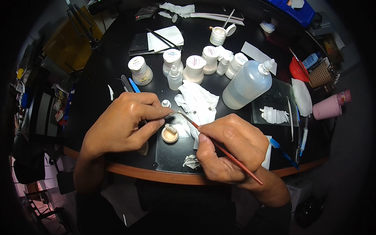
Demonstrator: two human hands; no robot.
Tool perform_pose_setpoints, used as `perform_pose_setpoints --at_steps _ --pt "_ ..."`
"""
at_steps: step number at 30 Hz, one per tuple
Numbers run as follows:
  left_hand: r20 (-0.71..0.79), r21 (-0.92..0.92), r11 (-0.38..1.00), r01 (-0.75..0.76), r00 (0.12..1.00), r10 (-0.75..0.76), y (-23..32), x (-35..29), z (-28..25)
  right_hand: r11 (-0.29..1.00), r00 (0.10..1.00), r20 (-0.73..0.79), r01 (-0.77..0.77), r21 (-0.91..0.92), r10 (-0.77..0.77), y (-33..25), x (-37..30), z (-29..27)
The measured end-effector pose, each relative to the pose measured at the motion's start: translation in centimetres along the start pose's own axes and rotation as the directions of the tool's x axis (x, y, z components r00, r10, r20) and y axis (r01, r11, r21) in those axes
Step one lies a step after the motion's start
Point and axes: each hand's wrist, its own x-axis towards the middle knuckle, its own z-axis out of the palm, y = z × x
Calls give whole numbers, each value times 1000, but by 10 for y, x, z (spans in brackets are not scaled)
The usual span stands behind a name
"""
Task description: The person dispenses liquid and paste from containers onto a palette, mixes them using a brush, and paints the mixture onto a small dental piece held with tweezers.
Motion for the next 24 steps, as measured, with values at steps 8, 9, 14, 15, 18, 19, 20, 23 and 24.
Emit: perform_pose_setpoints --at_steps 8,9,14,15,18,19,20,23,24 --pt "8 9 1000 13 1000 -13 2 0 -1 1000 1000 -11 22 4 -22 -1 1 -1" --pt "-2 3 1000 0 1000 0 1 0 0 1000 1000 -11 22 5 -22 -1 1 0" --pt "-15 -15 1000 -22 1000 22 -1 0 1 997 998 26 59 -39 -58 0 2 1" --pt "-19 -15 999 -30 999 30 -1 1 1 997 998 26 59 -40 -58 0 2 1" --pt "-27 -12 999 -42 999 41 0 0 1 997 998 35 62 -40 -60 0 1 1" --pt "-30 -8 999 -46 999 46 0 0 1 998 998 38 58 -25 -57 -1 1 1" --pt "-30 -8 999 -46 998 46 0 0 1 998 998 42 54 -12 -53 -1 1 0" --pt "-36 -19 999 -44 998 44 -1 0 2 999 999 25 29 -20 -28 -3 1 -1" --pt "-33 -9 999 -53 998 53 0 1 1 999 999 25 29 -20 -29 -2 1 -1"
